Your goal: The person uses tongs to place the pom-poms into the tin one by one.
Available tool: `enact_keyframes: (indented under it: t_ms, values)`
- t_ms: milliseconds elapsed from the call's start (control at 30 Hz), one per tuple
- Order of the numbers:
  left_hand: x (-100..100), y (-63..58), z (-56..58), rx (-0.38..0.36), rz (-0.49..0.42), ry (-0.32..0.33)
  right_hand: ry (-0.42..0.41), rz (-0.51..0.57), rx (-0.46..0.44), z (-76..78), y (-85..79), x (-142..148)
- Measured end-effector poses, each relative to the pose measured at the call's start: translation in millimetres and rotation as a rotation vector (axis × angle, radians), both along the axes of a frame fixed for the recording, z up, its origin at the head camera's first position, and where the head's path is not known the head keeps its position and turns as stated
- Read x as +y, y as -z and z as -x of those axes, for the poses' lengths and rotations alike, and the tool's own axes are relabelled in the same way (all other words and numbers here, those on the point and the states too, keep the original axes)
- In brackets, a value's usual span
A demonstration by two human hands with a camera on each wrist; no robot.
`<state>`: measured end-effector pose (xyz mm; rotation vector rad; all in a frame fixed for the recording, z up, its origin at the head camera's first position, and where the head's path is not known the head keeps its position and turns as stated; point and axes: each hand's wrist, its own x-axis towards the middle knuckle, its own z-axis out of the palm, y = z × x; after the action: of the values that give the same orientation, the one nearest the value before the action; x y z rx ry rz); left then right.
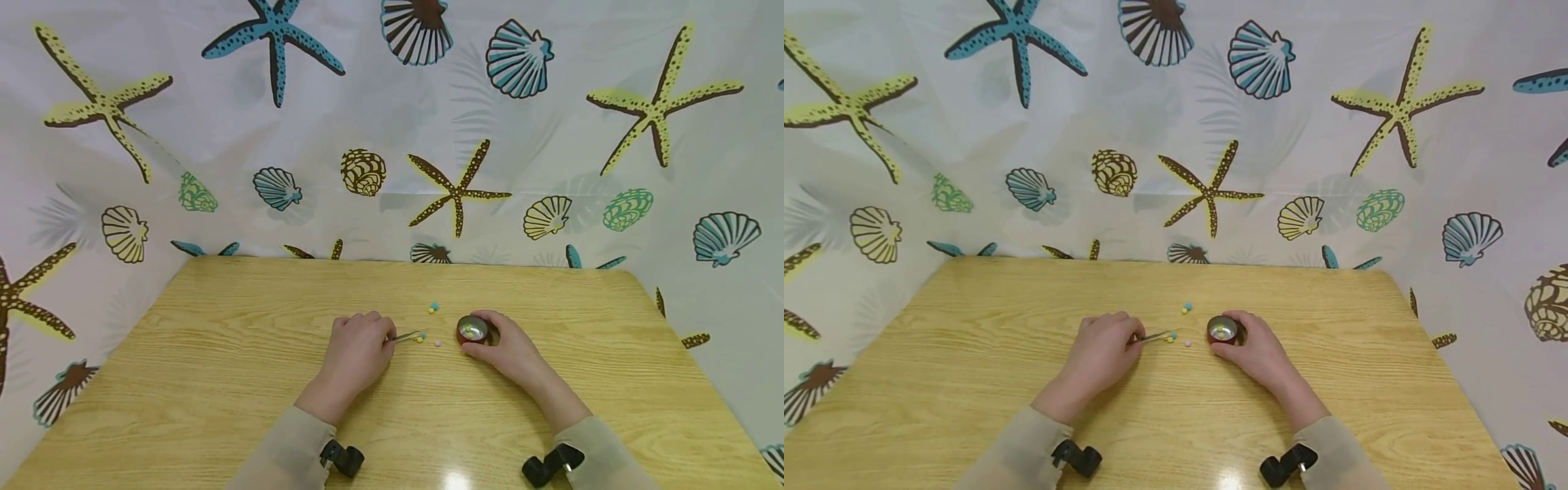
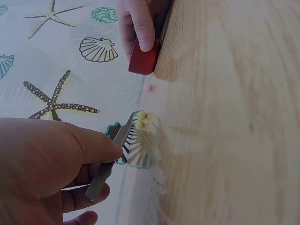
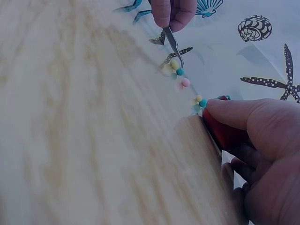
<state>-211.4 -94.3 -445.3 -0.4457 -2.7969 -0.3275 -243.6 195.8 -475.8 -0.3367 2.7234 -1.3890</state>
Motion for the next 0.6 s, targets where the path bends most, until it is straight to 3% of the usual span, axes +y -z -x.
enact_keyframes:
  t_ms: [600]
  values:
    - [0.2,4.3,1.4,-0.003,0.002,0.001,-0.006,0.014,-0.004,0.2,-0.3,0.2]
